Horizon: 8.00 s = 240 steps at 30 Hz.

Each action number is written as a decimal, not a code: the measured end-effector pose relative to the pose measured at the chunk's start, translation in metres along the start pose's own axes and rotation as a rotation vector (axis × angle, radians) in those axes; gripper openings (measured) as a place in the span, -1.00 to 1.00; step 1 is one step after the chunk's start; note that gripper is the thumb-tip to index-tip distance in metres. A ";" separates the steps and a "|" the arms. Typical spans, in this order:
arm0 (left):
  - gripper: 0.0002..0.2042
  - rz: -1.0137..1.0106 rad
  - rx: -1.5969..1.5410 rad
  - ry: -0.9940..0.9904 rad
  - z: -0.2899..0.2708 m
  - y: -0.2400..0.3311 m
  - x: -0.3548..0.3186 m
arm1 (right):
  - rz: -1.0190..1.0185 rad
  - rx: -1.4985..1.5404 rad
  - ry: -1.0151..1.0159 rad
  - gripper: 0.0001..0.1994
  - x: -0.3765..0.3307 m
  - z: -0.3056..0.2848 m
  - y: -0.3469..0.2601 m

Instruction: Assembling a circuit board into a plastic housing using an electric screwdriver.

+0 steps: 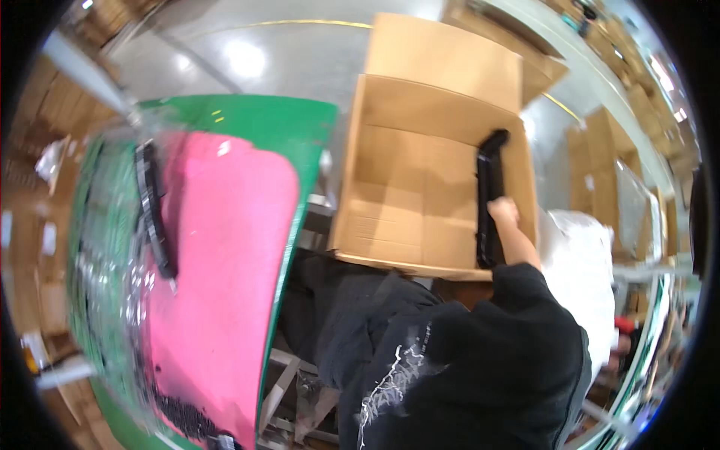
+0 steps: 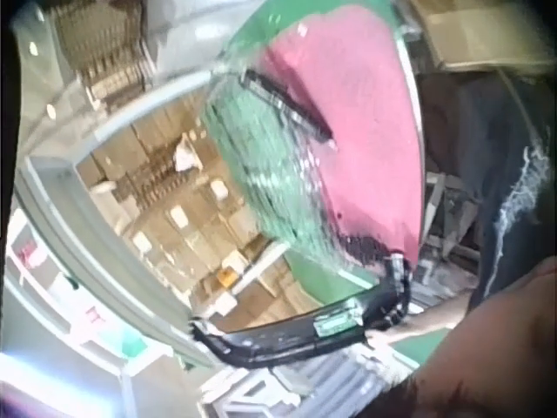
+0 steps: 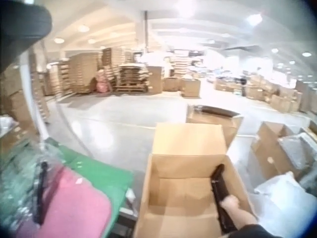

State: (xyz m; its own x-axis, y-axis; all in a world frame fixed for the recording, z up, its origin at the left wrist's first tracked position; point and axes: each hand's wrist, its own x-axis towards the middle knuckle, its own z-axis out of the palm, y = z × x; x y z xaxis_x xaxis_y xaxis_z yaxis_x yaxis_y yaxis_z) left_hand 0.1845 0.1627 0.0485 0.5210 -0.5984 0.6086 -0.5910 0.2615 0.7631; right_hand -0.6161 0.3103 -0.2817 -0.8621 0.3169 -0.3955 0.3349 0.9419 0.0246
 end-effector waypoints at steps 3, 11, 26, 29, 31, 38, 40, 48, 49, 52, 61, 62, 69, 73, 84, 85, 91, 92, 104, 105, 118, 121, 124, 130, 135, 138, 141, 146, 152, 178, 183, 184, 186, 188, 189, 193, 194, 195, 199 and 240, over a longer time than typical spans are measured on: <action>-0.64 -0.355 -0.476 -0.172 0.000 0.028 -0.014 | -0.107 -0.336 -0.216 -0.45 0.023 0.059 0.056; -0.65 -0.594 -0.710 0.511 -0.054 0.000 -0.023 | -0.210 -0.098 -0.390 -0.85 0.110 0.123 0.016; -0.52 -0.294 -0.180 0.212 0.000 -0.020 -0.006 | -0.646 1.642 -1.831 -0.67 -0.147 -0.115 -0.106; -0.62 -0.173 -0.129 -0.115 0.089 0.037 -0.008 | -0.577 1.604 -0.517 -0.79 -0.320 -0.132 -0.102; -0.64 -0.075 -0.159 -0.453 0.125 0.067 -0.005 | -0.784 1.455 -0.890 -0.82 -0.323 -0.128 -0.081; -0.33 0.297 0.195 -1.000 0.218 0.098 -0.021 | -1.478 0.650 -1.417 -0.78 -0.402 -0.089 -0.059; -0.40 0.398 0.258 -1.050 0.234 0.080 -0.018 | -1.484 0.626 -1.432 -0.78 -0.409 -0.090 -0.067; -0.84 0.516 0.294 -1.013 0.243 0.044 -0.015 | -1.615 0.153 -1.279 -0.91 -0.424 -0.139 -0.107; -0.84 0.506 0.344 -1.002 0.241 0.042 -0.015 | -1.616 0.147 -1.267 -0.91 -0.433 -0.152 -0.114; -0.87 0.547 0.382 -0.928 0.237 0.036 -0.019 | -2.104 0.123 -1.070 -0.88 -0.482 -0.182 -0.139; -0.85 0.502 0.270 -0.848 0.229 0.036 -0.018 | -2.812 0.002 0.175 -0.59 -0.724 -0.085 -0.282; -0.85 0.535 0.261 -0.830 0.228 0.032 -0.018 | -2.761 -0.073 0.270 -0.55 -0.745 -0.067 -0.296; -0.85 0.552 0.224 -0.795 0.231 0.030 -0.017 | -2.615 -0.244 0.248 -0.50 -0.812 0.002 -0.345; -0.87 0.514 0.114 -0.713 0.230 0.036 -0.012 | -2.858 0.309 0.376 -0.60 -0.801 -0.012 -0.339; -0.24 0.545 0.274 -0.239 0.212 0.050 0.013 | -2.677 0.570 -0.912 -0.75 -0.663 -0.133 -0.221; -0.28 0.587 0.262 -0.280 0.212 0.049 0.011 | -2.681 0.549 -0.917 -0.74 -0.650 -0.137 -0.214; -0.30 0.667 0.169 -0.465 0.213 0.067 0.003 | -2.438 0.585 -1.146 -0.81 -0.593 -0.145 -0.200; -0.32 0.684 0.104 -0.508 0.213 0.067 0.002 | -2.473 0.595 -1.093 -0.82 -0.584 -0.147 -0.202; -0.37 0.698 -0.124 -0.781 0.216 0.069 -0.009 | -2.577 0.432 -0.709 -0.91 -0.523 -0.160 -0.187; -0.38 0.656 -0.178 -0.838 0.216 0.068 -0.011 | -2.597 0.390 -0.709 -0.90 -0.518 -0.159 -0.185; -0.42 0.438 -0.220 -1.081 0.217 0.062 -0.027 | -2.502 -0.042 -0.964 -0.34 -0.494 -0.153 -0.185; -0.41 0.263 -0.116 -1.159 0.217 0.063 -0.028 | -2.484 -0.058 -0.964 -0.34 -0.493 -0.139 -0.194; -0.39 0.252 0.024 -1.201 0.221 0.061 -0.027 | -2.548 0.074 -0.893 -0.43 -0.488 -0.116 -0.205; -0.37 0.249 0.168 -1.205 0.220 0.062 -0.028 | -2.554 0.082 -0.831 -0.47 -0.495 -0.112 -0.204; -0.38 0.226 0.244 -1.247 0.222 0.062 -0.028 | -2.625 0.113 -0.739 -0.44 -0.495 -0.107 -0.203; -0.38 0.243 0.250 -1.250 0.223 0.060 -0.028 | -2.620 0.084 -0.719 -0.46 -0.495 -0.107 -0.202; -0.37 0.245 0.258 -1.266 0.222 0.061 -0.027 | -2.632 0.086 -0.714 -0.45 -0.496 -0.107 -0.201; -0.37 0.257 0.256 -1.269 0.223 0.060 -0.026 | -2.624 0.060 -0.699 -0.45 -0.497 -0.107 -0.201; -0.39 0.272 0.252 -1.265 0.223 0.058 -0.025 | -2.599 0.047 -0.704 -0.47 -0.499 -0.107 -0.200; -0.47 0.316 0.165 -1.156 0.204 0.043 -0.026 | -2.443 -0.218 -0.674 -0.36 -0.515 -0.118 -0.190; -0.74 0.309 0.235 -0.660 0.187 0.014 0.009 | -2.142 0.229 -0.575 -0.56 -0.482 -0.154 -0.254; -0.73 0.218 0.341 -0.742 0.177 0.011 0.015 | -2.199 0.229 -0.353 -0.55 -0.483 -0.158 -0.269; -0.66 0.159 0.454 -0.891 0.158 -0.004 0.018 | -2.202 0.177 -0.157 -0.52 -0.483 -0.163 -0.305; -0.64 0.098 0.488 -0.898 0.156 -0.004 0.014 | -2.146 0.114 -0.369 -0.52 -0.470 -0.161 -0.352; -0.61 0.017 0.536 -0.899 0.155 -0.004 0.011 | -1.928 0.132 -0.668 -0.56 -0.480 -0.159 -0.355; -0.65 -0.001 0.531 -0.900 0.166 -0.011 0.010 | -1.812 0.476 -0.878 -0.59 -0.504 -0.148 -0.349; -0.65 0.010 0.520 -0.905 0.168 -0.010 0.012 | -1.837 0.675 -0.795 -0.52 -0.517 -0.142 -0.337; -0.69 -0.019 0.555 -0.909 0.170 -0.011 0.014 | -1.852 0.872 -0.701 -0.45 -0.533 -0.132 -0.323; -0.79 0.026 0.532 -0.871 0.168 -0.018 0.020 | -2.028 0.947 -1.201 -0.52 -0.578 -0.116 -0.279; -0.88 0.033 -0.496 -0.920 0.206 0.027 -0.006 | -1.693 1.065 -2.336 -0.64 -0.601 -0.147 -0.157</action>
State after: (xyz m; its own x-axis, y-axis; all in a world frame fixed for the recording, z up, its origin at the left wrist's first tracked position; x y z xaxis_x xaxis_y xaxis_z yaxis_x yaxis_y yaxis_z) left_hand 0.0383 0.0173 0.0204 -0.2838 -0.8765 0.3888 -0.1686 0.4448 0.8796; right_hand -0.2064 -0.0118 0.0869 0.3397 -0.7327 0.5897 0.8001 -0.1044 -0.5907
